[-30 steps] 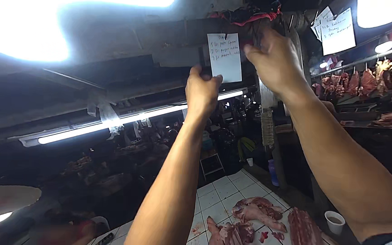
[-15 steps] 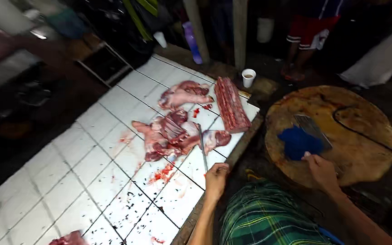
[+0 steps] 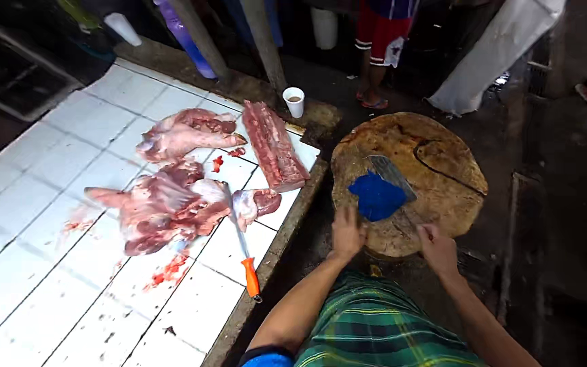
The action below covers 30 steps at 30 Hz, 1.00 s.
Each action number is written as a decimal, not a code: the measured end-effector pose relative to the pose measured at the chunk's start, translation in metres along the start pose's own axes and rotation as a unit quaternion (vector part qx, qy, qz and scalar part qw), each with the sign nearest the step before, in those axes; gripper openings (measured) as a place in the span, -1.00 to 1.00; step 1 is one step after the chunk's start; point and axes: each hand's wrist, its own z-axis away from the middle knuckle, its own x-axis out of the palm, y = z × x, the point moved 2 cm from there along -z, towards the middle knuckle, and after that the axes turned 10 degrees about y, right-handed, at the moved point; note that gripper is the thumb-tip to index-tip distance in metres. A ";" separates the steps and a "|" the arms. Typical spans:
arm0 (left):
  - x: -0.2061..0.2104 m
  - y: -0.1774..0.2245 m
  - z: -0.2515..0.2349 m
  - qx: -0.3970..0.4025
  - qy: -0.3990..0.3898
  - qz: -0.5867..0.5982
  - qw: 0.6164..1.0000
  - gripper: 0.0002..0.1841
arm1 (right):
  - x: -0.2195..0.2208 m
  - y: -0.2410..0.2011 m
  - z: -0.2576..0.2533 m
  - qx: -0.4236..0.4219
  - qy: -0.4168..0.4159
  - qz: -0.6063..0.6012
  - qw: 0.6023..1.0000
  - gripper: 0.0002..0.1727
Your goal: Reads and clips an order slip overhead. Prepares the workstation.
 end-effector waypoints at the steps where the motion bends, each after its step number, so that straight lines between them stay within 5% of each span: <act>1: 0.011 0.015 -0.008 0.054 0.021 -0.002 0.998 -0.20 | 0.004 0.010 -0.007 -0.016 -0.013 0.021 1.000 -0.48; 4: 0.054 0.027 -0.047 0.094 -0.019 -0.074 0.993 -0.17 | 0.028 0.029 -0.028 -0.091 -0.046 0.055 0.993 -0.40; 6: 0.062 0.026 -0.068 0.066 -0.017 -0.092 0.993 -0.40 | 0.039 0.038 -0.040 -0.120 -0.070 0.076 0.987 -0.28; 8: 0.055 0.035 -0.077 0.022 0.015 -0.097 0.995 -0.62 | 0.042 0.040 -0.050 -0.122 -0.098 0.087 0.984 -0.27; 14: 0.011 0.046 -0.078 -0.097 -0.066 0.014 0.993 -0.57 | 0.045 0.046 -0.078 -0.098 -0.168 0.104 0.975 -0.22; 18: -0.055 -0.041 -0.050 -0.180 0.161 -0.018 0.970 -0.63 | 0.051 0.048 -0.090 -0.090 -0.183 0.110 0.973 -0.20; 21: -0.118 -0.131 -0.034 -0.317 0.233 -0.076 0.916 -0.52 | 0.055 0.042 -0.089 -0.086 -0.176 0.138 0.971 -0.19; 24: -0.160 -0.202 -0.029 -0.366 0.210 -0.115 0.899 -0.45 | 0.060 0.041 -0.089 -0.084 -0.161 0.163 0.970 -0.18; 30: -0.169 -0.247 -0.030 -0.262 0.114 -0.192 0.939 -0.64 | 0.058 0.021 -0.091 -0.088 -0.180 0.149 0.968 -0.18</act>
